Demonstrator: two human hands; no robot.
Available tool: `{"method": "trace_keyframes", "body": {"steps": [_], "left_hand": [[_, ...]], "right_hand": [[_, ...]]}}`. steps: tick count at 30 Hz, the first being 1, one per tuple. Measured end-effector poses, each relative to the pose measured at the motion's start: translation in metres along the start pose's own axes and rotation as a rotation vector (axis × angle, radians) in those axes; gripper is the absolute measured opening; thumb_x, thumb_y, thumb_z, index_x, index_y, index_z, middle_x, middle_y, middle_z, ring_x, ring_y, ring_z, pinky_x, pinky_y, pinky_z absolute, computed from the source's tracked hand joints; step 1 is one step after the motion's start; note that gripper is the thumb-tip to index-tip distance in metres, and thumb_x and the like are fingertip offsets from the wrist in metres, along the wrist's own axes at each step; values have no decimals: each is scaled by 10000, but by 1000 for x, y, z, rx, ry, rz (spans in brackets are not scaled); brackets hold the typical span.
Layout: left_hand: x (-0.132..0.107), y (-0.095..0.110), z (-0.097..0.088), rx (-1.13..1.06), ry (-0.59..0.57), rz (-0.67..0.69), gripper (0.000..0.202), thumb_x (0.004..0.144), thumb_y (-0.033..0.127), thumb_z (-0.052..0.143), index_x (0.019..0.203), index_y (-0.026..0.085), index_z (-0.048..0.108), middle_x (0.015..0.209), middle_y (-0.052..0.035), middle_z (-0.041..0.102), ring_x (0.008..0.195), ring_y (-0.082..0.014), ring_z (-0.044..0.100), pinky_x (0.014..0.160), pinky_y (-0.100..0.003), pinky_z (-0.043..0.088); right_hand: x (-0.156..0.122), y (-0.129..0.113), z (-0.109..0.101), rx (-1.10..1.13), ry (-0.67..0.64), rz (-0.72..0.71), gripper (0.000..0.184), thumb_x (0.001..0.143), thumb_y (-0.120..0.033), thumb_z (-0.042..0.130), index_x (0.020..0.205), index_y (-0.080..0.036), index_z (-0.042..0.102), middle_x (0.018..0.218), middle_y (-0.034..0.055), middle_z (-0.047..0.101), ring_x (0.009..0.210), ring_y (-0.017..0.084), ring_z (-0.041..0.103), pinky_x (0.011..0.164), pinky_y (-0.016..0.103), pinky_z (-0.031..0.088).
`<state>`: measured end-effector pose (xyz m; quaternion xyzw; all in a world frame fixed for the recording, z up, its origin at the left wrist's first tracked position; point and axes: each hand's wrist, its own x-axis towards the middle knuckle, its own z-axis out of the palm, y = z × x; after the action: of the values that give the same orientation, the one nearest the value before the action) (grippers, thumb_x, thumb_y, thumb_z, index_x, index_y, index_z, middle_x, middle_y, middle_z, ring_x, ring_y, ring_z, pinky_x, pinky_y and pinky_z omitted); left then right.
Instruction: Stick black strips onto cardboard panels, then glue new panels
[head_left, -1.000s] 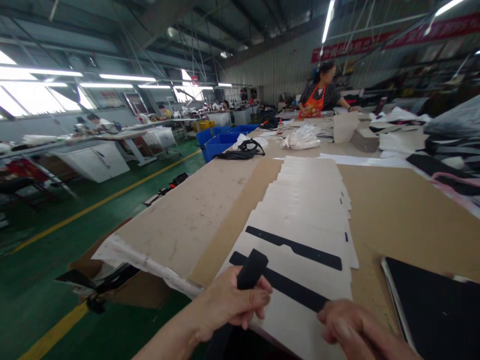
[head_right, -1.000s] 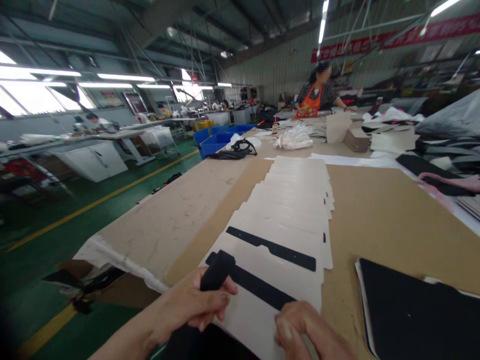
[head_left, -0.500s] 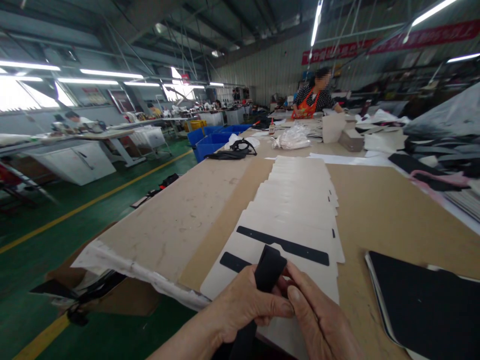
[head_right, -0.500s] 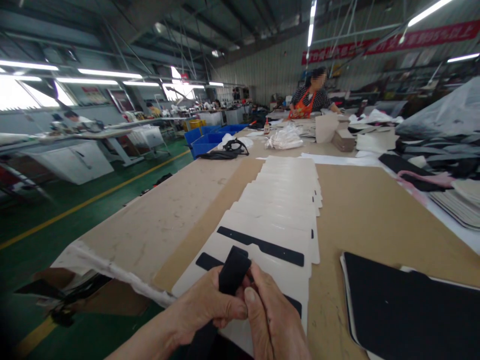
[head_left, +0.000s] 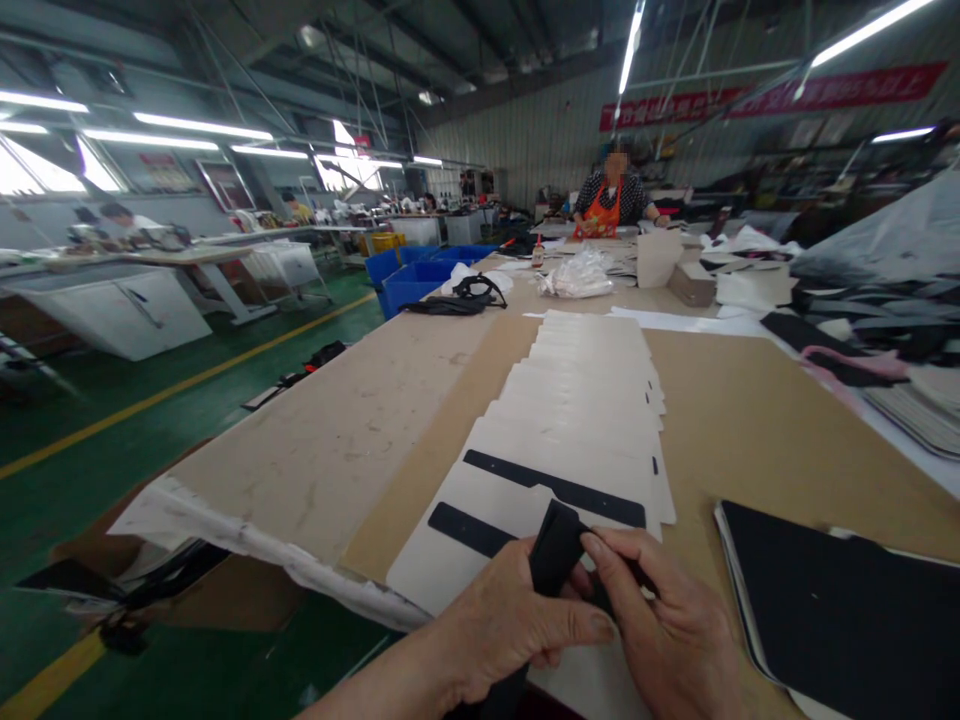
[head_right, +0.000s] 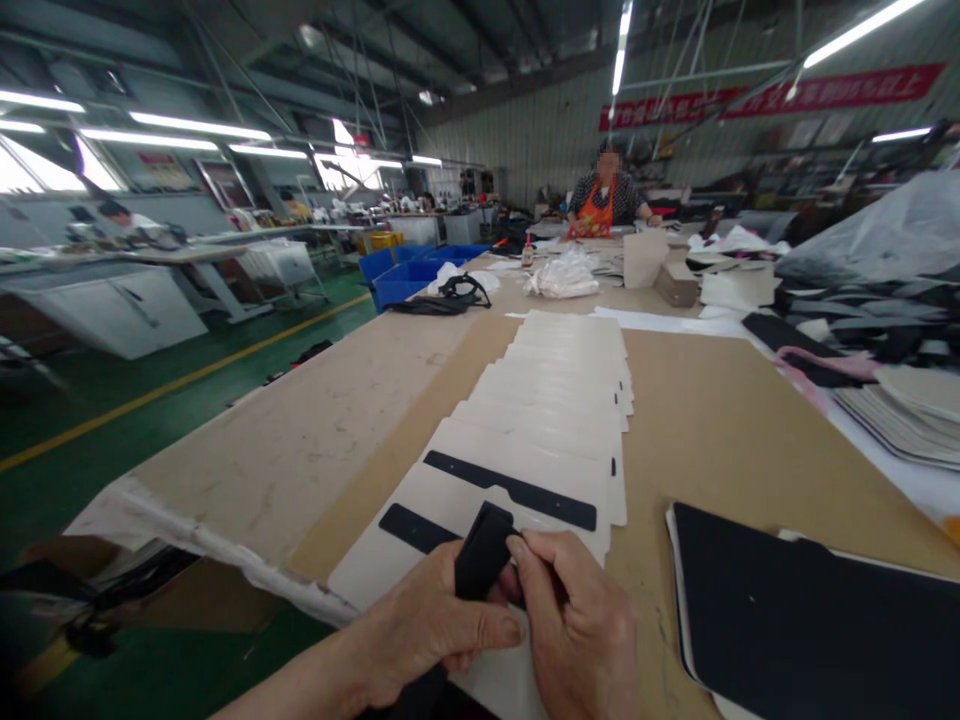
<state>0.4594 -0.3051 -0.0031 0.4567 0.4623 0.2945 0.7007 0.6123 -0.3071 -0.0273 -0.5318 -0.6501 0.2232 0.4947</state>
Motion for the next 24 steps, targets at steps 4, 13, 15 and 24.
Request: {"method": "trace_keyframes", "body": {"steps": [4, 13, 15, 24], "left_hand": [[2, 2, 3, 29, 55, 2, 294, 630, 316, 790, 838, 150, 665, 587, 78, 461, 483, -46, 370, 426, -187, 272], [5, 5, 10, 5, 113, 24, 312, 672, 376, 789, 776, 155, 595, 598, 79, 420, 518, -47, 339, 424, -171, 252], [4, 4, 8, 9, 65, 44, 309, 694, 388, 778, 782, 153, 598, 579, 83, 421, 500, -40, 353, 428, -157, 281], [-22, 2, -6, 115, 22, 18, 401, 866, 545, 535, 931, 149, 543, 646, -16, 618, 446, -94, 530, 422, -191, 420]], "right_hand": [[1, 5, -1, -114, 105, -222, 169, 919, -279, 571, 946, -224, 728, 890, 23, 753, 779, 168, 714, 705, 238, 548], [-2, 2, -3, 28, 22, -164, 134, 863, -265, 637, 952, -226, 730, 945, 33, 752, 836, 188, 715, 722, 238, 582], [-1, -3, -5, 261, -49, 88, 107, 827, -333, 683, 796, -232, 696, 834, 21, 727, 764, 190, 696, 642, 244, 576], [6, 3, -19, 634, -93, 422, 263, 806, -504, 683, 828, -243, 706, 679, 37, 693, 626, 225, 672, 561, 339, 585]]}}
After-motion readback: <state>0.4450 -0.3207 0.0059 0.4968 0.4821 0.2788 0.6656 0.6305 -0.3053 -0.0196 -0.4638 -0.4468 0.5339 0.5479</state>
